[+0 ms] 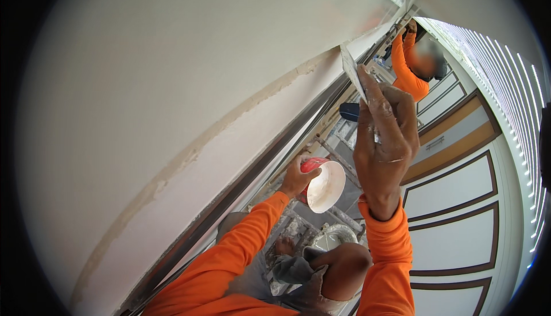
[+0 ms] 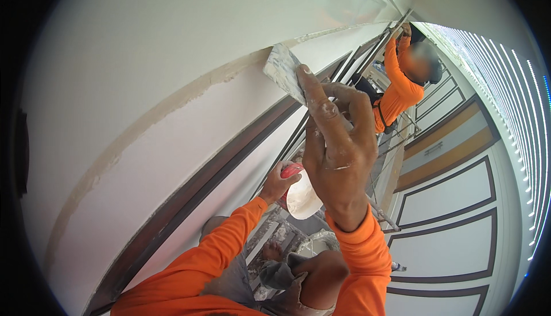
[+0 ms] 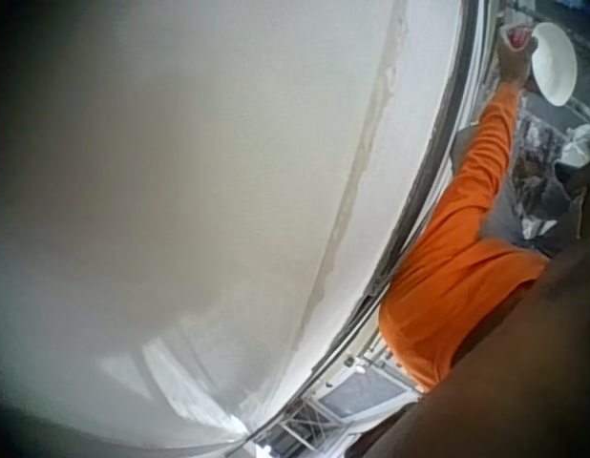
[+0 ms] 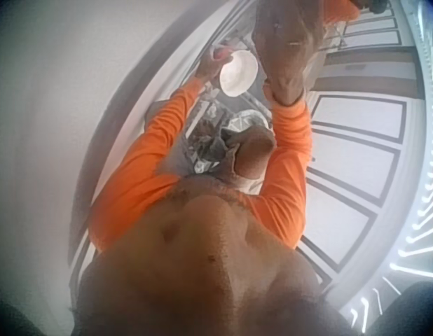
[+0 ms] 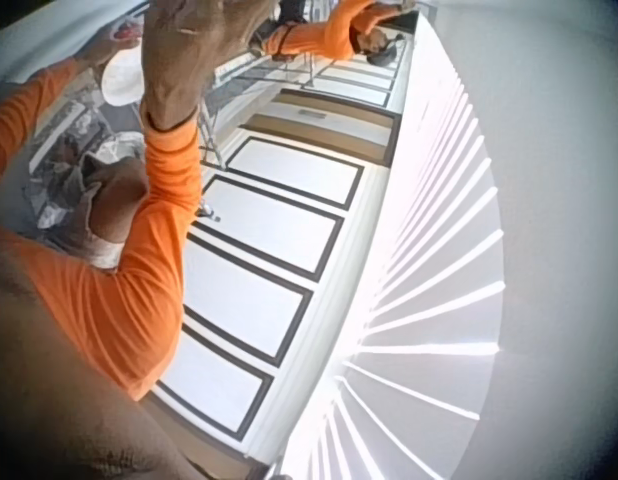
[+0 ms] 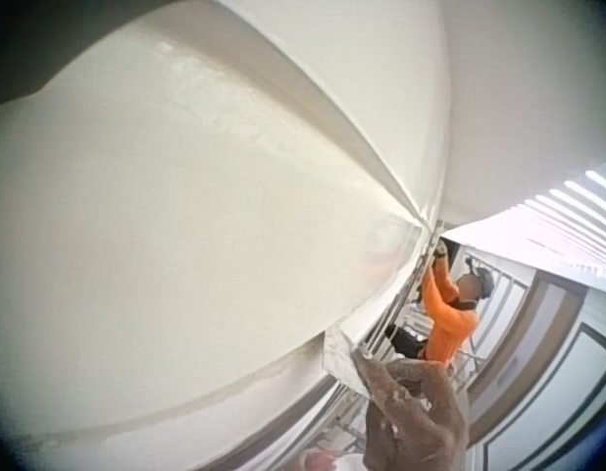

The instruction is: The person applies white plaster to a curved ceiling surface using a trowel and a small container. They repeatedly scoop plaster from the container and smooth it onto the ceiling, working along a decorative trim line. Another worker is visible in the background performing similar tasks.

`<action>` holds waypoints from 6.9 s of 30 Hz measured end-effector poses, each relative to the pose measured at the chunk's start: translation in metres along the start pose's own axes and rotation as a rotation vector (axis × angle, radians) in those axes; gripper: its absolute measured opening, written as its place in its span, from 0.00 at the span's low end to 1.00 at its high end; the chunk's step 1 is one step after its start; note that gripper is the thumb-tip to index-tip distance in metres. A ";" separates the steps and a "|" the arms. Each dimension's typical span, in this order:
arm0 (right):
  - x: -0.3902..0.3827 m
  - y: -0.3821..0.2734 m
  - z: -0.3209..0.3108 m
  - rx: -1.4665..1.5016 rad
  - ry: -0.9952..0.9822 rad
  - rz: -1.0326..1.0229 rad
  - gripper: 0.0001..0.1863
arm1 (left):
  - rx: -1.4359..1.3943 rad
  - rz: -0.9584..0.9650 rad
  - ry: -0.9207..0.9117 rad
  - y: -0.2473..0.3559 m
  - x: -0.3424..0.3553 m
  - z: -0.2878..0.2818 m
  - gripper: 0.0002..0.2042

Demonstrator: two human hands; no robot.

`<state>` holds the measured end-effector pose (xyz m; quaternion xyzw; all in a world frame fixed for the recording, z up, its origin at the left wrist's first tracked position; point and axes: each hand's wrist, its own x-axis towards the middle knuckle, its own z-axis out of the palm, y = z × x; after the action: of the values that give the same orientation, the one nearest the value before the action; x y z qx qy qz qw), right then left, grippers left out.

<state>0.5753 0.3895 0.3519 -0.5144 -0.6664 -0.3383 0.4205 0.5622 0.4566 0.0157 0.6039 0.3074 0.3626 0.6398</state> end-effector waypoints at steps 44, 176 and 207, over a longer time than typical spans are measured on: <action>-0.223 0.035 -0.101 0.029 -1.080 0.487 0.25 | -0.821 -0.398 0.039 0.017 -0.009 0.003 0.24; 0.028 -0.016 -0.041 -0.211 -0.103 -0.049 0.26 | -0.229 0.040 0.002 0.023 -0.017 0.005 0.35; 0.027 -0.009 -0.037 -0.222 -0.103 0.055 0.25 | -0.230 0.057 0.001 0.022 -0.017 0.005 0.33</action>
<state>0.5713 0.3653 0.3920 -0.5926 -0.6311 -0.3715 0.3355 0.5548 0.4402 0.0376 0.5348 0.2468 0.4138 0.6942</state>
